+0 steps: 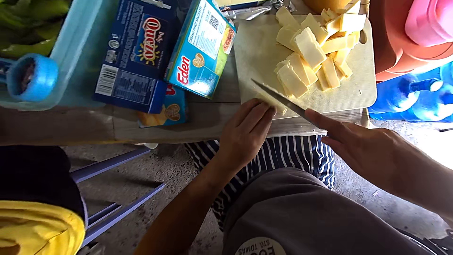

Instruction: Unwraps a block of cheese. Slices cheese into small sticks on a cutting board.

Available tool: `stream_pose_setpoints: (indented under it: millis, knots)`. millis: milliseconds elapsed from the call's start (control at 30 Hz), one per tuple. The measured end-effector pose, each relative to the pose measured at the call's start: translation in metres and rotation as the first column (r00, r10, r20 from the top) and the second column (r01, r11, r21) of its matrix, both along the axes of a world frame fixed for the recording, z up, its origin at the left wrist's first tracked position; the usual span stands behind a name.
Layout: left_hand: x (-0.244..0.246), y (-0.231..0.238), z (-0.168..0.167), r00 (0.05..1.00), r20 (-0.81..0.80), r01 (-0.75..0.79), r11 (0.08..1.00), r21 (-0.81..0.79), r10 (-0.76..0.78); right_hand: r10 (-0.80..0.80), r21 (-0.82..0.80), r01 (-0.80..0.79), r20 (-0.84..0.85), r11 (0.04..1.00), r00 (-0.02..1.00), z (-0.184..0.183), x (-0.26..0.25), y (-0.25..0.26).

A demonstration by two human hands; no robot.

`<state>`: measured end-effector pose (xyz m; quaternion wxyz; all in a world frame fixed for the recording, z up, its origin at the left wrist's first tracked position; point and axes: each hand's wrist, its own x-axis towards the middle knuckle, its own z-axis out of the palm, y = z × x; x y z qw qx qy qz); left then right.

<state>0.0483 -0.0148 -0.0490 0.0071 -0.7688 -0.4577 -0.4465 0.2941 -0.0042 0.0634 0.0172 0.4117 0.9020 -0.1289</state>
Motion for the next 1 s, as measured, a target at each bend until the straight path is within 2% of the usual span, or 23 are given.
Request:
stream_pose_setpoints:
  millis: [133,333,367,467,500,567,667,767,833,900,933,967,1000]
  knots:
    - [0.001,0.0,0.002,1.0,-0.027,-0.014,1.0,0.001,0.014,0.044,0.009,-0.045,0.079,0.999,0.996,0.005,0.0,-0.007]
    - [0.0,0.0,0.001,1.0,-0.024,-0.007,1.0,-0.004,0.007,0.017,-0.03,-0.01,0.231,1.0,0.973,-0.003,-0.009,-0.009]
    - [0.0,0.0,0.001,1.0,-0.021,-0.006,1.0,-0.003,0.006,0.014,-0.055,-0.002,0.217,0.998,0.976,-0.005,-0.008,-0.007]
    - [0.0,0.001,0.003,1.0,-0.014,-0.005,1.0,-0.023,0.004,-0.015,-0.219,0.015,0.0,0.976,1.0,-0.008,0.005,0.006]
    - [0.001,0.002,0.004,1.0,-0.028,-0.01,0.999,-0.036,0.009,-0.014,-0.21,0.005,-0.043,0.978,0.999,-0.008,0.008,0.008]
    - [0.0,0.003,0.009,0.996,-0.091,-0.011,0.997,-0.083,0.003,0.006,-0.082,-0.013,-0.079,0.997,0.997,-0.005,0.012,0.007]
    - [-0.005,0.008,0.024,0.966,-0.242,0.051,0.982,-0.182,-0.096,0.044,0.109,-0.039,-0.044,0.993,0.998,0.005,0.013,0.0]
    - [-0.008,0.016,0.037,0.905,-0.394,0.092,0.98,-0.179,-0.157,0.055,0.219,-0.047,-0.034,0.975,0.998,0.013,0.017,-0.004]
    - [-0.01,0.019,0.042,0.875,-0.45,0.11,0.979,-0.174,-0.178,0.078,0.254,-0.054,-0.088,0.966,0.993,0.014,0.02,-0.004]
    - [-0.01,0.021,0.041,0.919,-0.336,0.137,0.965,-0.223,-0.208,0.124,0.27,-0.075,-0.167,0.96,0.978,0.014,0.022,-0.002]
    - [-0.009,0.023,0.041,0.96,-0.162,0.178,0.943,-0.282,-0.229,0.137,0.253,-0.079,-0.224,0.964,0.965,0.013,0.022,-0.001]
    - [-0.008,0.024,0.043,0.967,0.091,0.254,0.895,-0.367,-0.237,0.134,0.198,-0.077,-0.291,0.977,0.947,0.011,0.023,-0.001]
    - [-0.008,0.024,0.046,0.905,0.38,0.36,0.824,-0.438,-0.194,0.102,0.083,-0.076,-0.37,0.994,0.923,0.009,0.024,-0.001]
